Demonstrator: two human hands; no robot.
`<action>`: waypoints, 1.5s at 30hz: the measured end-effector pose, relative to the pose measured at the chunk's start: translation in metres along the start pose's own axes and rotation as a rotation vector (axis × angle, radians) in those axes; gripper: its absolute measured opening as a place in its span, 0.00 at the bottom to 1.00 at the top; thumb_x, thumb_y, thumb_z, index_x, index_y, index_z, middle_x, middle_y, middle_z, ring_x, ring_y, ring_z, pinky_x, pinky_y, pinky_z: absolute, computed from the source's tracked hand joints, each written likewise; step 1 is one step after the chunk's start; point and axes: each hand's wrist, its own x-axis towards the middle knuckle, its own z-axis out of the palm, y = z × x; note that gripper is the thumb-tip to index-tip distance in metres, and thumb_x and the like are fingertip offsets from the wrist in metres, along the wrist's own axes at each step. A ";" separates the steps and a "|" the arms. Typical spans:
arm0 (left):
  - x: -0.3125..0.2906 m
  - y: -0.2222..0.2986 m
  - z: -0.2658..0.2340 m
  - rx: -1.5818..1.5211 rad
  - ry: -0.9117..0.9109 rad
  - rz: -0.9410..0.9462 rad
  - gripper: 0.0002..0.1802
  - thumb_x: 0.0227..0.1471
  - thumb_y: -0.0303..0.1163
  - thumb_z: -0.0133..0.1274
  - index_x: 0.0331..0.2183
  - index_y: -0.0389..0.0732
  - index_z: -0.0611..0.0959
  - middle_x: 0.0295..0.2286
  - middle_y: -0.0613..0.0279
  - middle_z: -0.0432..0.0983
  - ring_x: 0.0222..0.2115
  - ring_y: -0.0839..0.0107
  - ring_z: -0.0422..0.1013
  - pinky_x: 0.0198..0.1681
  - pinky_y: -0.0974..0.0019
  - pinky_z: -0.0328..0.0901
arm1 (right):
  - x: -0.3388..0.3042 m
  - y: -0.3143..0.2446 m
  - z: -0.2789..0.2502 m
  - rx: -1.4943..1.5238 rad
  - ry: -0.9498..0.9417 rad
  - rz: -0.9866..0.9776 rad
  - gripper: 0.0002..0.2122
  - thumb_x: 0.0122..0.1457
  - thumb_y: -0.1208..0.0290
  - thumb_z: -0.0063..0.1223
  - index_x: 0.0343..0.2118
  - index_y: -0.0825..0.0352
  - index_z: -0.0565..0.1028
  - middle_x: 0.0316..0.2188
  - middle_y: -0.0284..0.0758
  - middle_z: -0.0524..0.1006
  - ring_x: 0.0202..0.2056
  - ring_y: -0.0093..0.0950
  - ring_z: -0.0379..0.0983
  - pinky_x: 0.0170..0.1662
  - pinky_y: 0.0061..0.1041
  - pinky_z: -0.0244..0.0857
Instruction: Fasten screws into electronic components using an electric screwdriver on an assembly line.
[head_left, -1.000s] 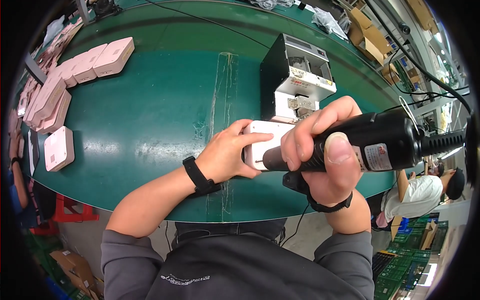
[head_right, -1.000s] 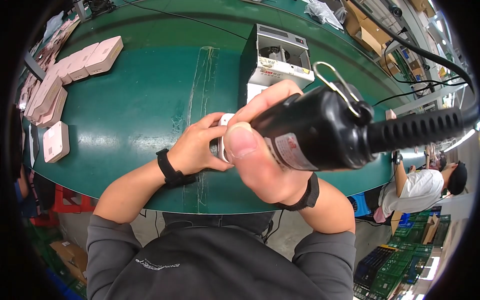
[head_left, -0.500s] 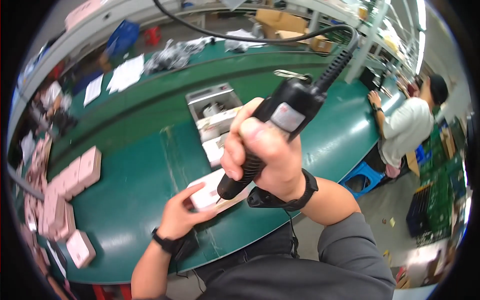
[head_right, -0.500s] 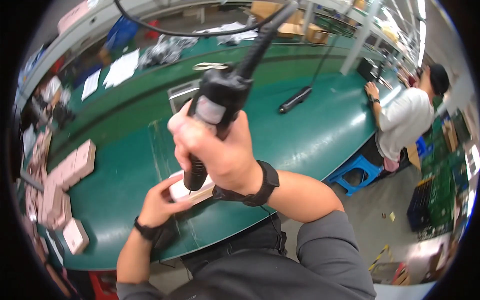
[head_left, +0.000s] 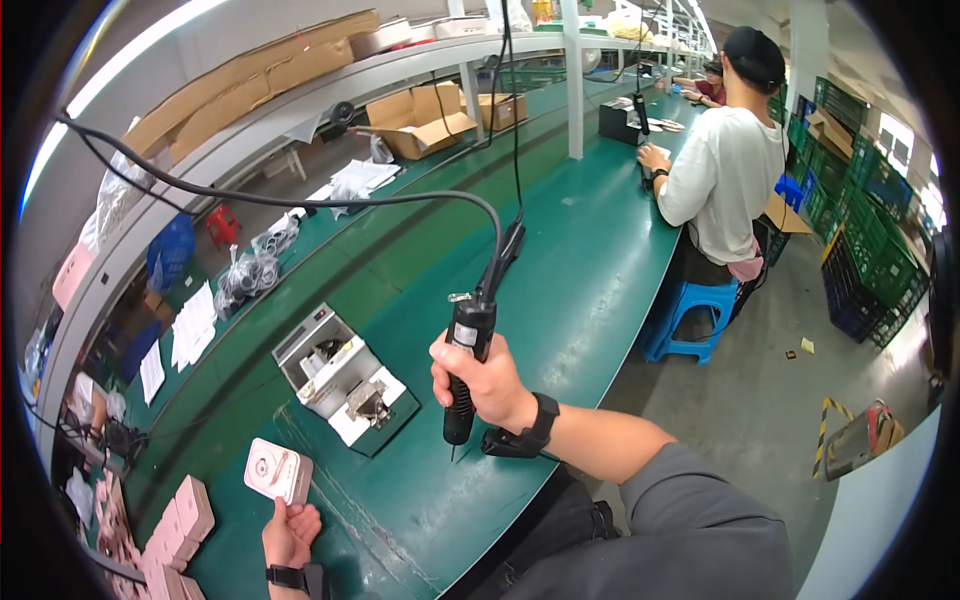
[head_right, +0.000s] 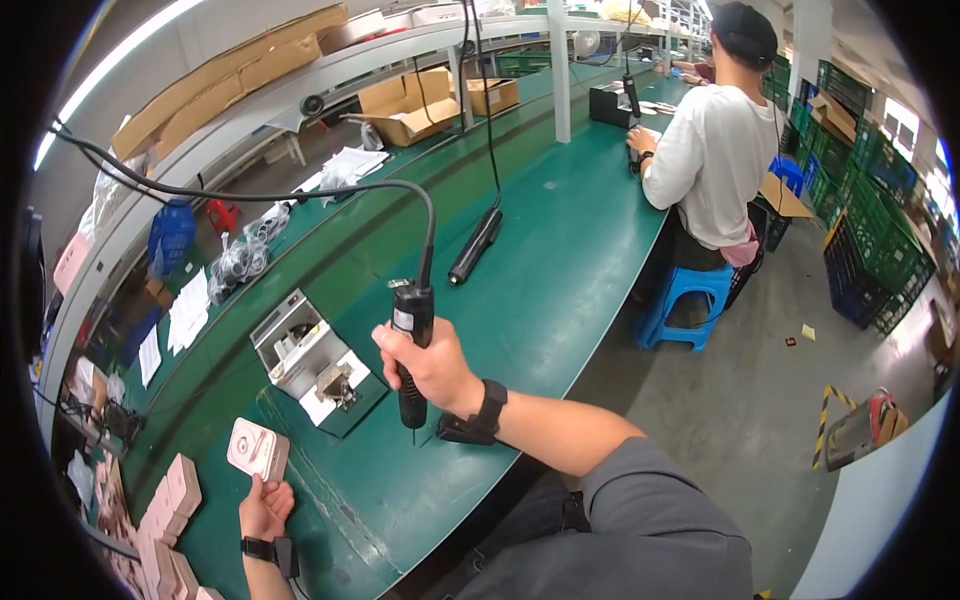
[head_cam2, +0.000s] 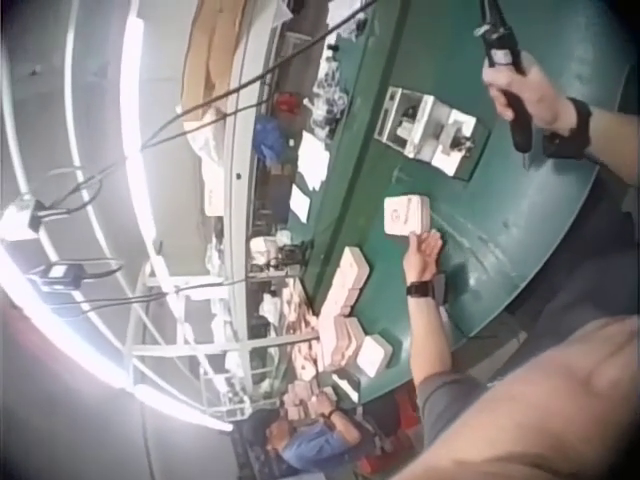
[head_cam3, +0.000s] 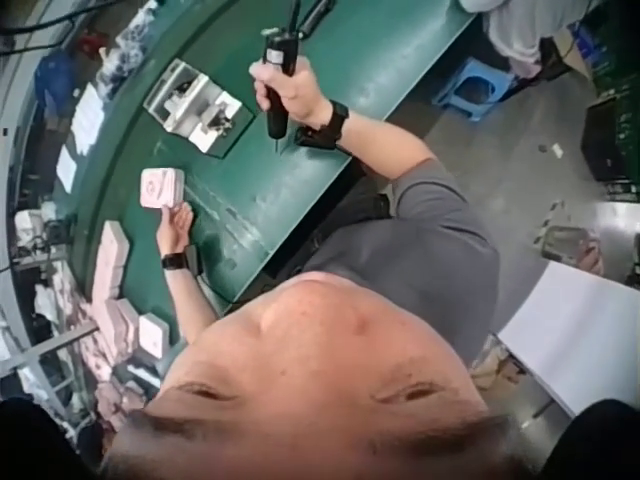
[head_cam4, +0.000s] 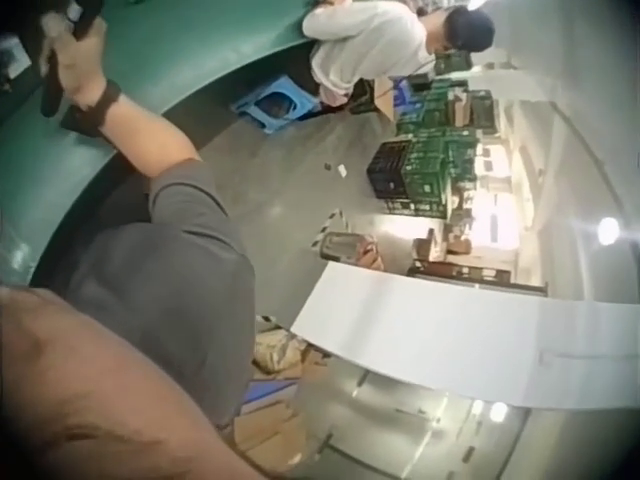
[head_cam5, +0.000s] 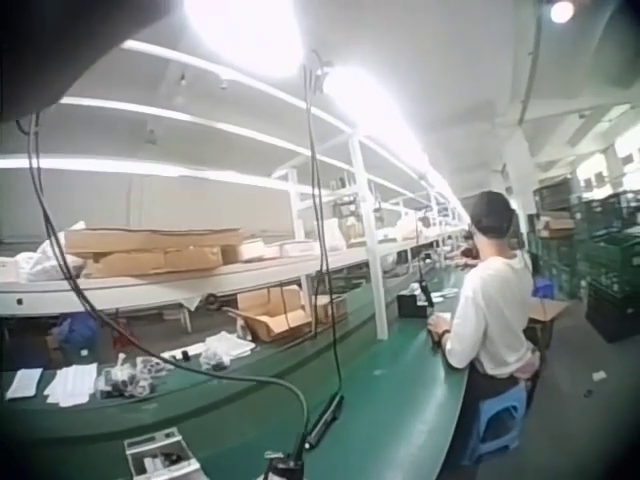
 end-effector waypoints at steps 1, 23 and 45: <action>0.014 0.003 0.006 0.004 -0.005 0.009 0.30 0.63 0.53 0.43 0.43 0.30 0.74 0.42 0.39 0.76 0.40 0.55 0.76 0.43 0.56 0.73 | -0.002 0.005 -0.006 -0.019 0.041 -0.050 0.06 0.60 0.71 0.53 0.31 0.67 0.70 0.18 0.35 0.71 0.16 0.27 0.69 0.21 0.27 0.65; 0.023 0.020 0.054 0.508 -0.017 0.522 0.17 0.59 0.35 0.54 0.46 0.35 0.81 0.37 0.59 0.80 0.39 0.73 0.75 0.46 0.70 0.68 | 0.016 0.042 -0.053 0.276 0.188 0.005 0.12 0.63 0.58 0.51 0.36 0.62 0.69 0.21 0.30 0.68 0.22 0.25 0.66 0.29 0.26 0.64; -0.064 0.463 -0.047 0.655 0.973 0.840 0.30 0.50 0.49 0.60 0.49 0.38 0.79 0.35 0.54 0.82 0.24 0.71 0.79 0.27 0.68 0.71 | 0.025 0.063 -0.057 0.238 0.200 0.207 0.12 0.60 0.60 0.55 0.34 0.63 0.69 0.25 0.32 0.72 0.27 0.29 0.71 0.33 0.32 0.67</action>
